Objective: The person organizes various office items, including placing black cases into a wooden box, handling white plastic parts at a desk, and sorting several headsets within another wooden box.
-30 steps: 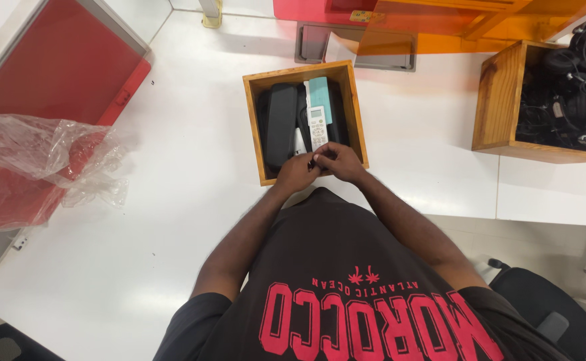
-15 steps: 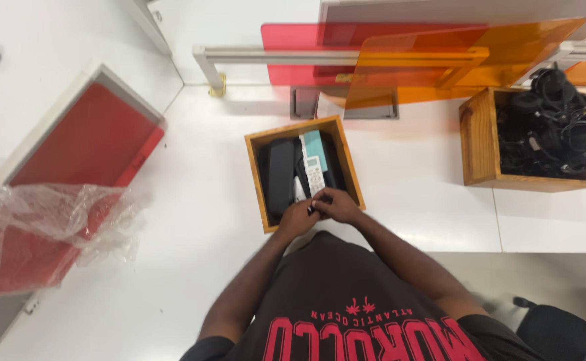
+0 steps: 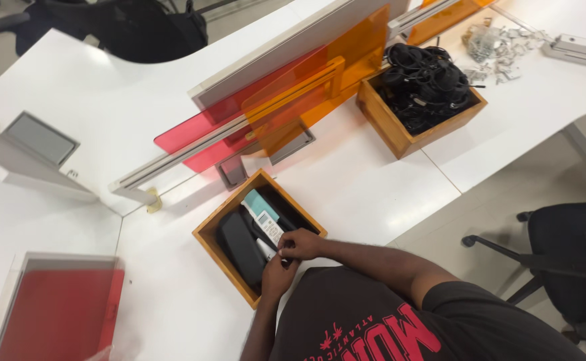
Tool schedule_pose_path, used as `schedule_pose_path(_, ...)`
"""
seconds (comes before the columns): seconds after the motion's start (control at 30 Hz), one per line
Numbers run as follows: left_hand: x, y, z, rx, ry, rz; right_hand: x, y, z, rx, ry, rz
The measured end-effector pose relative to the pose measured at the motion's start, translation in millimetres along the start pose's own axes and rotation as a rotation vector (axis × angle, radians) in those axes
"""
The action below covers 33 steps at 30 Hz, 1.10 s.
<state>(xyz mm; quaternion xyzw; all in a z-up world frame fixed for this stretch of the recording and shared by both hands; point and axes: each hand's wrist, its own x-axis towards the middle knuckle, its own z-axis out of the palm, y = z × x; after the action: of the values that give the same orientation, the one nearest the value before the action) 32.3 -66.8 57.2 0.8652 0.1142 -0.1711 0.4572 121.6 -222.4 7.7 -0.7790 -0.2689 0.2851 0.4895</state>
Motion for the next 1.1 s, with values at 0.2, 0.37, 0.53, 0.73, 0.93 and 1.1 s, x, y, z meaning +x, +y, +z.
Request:
schedule_pose_path(0.2,-6.8,7.8,13.4,0.312,0.066,0.202,-30.8,-27.5,-21.9,-0.536,0.471,-0.325)
schedule_pose_path(0.37,-7.7,-0.1,24.3,0.515,0.047,0.167,-35.9,-28.8,-34.1,-0.781,0.579,0.064)
schedule_pose_path(0.53,-9.3,-16.2,23.3,0.56,0.05,0.166,-32.0,-14.5,-24.8,-0.496,0.002,0.517)
schedule_pose_path(0.73,-23.5,-65.7,7.6,0.602,0.182,0.253,-17.2,2.1,1.0,-0.37,-0.151,0.461)
schedule_pose_path(0.93,-23.1,-117.2,-26.5,0.709,0.252,0.181,29.1,26.1,18.7,-0.124,-0.305,0.133)
schedule_pose_path(1.1,-13.6,-139.9,-68.8,0.681,0.295,0.032,30.2,22.2,24.9,-0.199,-0.353,0.222)
